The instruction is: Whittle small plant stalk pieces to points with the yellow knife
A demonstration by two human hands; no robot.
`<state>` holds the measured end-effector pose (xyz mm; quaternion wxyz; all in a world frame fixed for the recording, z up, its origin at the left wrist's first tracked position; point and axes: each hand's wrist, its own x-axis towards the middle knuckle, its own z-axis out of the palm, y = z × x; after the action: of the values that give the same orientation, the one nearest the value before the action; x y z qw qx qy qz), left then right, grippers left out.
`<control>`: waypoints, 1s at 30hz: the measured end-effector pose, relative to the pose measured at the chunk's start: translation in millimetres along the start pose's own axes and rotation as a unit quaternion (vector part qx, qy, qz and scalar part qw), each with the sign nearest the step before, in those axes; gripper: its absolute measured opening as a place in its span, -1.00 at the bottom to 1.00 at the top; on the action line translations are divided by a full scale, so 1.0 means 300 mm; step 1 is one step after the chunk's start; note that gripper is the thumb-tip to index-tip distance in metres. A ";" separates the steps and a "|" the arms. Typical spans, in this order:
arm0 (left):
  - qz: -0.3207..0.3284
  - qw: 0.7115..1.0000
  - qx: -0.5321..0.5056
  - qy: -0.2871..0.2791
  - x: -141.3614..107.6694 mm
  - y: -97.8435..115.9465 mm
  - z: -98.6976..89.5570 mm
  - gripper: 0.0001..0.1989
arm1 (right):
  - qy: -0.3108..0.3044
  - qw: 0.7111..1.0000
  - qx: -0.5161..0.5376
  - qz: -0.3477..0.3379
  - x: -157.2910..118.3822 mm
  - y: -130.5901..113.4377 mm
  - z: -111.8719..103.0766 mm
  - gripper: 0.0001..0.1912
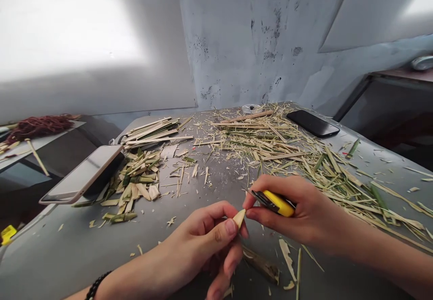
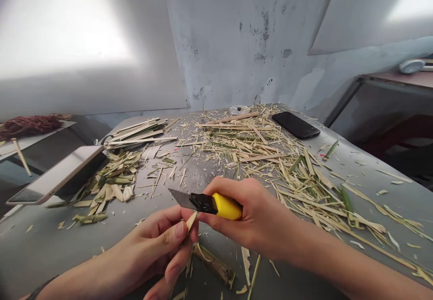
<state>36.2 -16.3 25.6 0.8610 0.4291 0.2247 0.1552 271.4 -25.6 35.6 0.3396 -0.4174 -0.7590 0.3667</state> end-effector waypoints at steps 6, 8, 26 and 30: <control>0.016 0.999 0.005 0.035 0.001 -0.003 0.028 -0.77 | 0.014 0.999 -0.026 -0.021 -0.014 -0.001 0.010 -0.94; 0.012 0.999 0.013 0.032 -0.001 0.001 0.038 -0.78 | 0.011 0.999 -0.028 -0.028 -0.014 -0.004 0.014 -0.92; 0.014 0.998 0.056 0.035 -0.002 0.009 0.018 -0.76 | -0.017 0.998 0.029 0.049 0.001 -0.030 -0.005 -0.77; 0.012 0.998 0.051 0.033 -0.002 0.010 0.022 -0.77 | -0.014 0.998 0.031 0.048 -0.002 -0.021 0.006 -0.88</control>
<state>39.0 -19.1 31.6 0.8280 0.4700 0.2554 0.1683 267.7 -29.1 39.9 0.3239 -0.4373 -0.7312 0.4115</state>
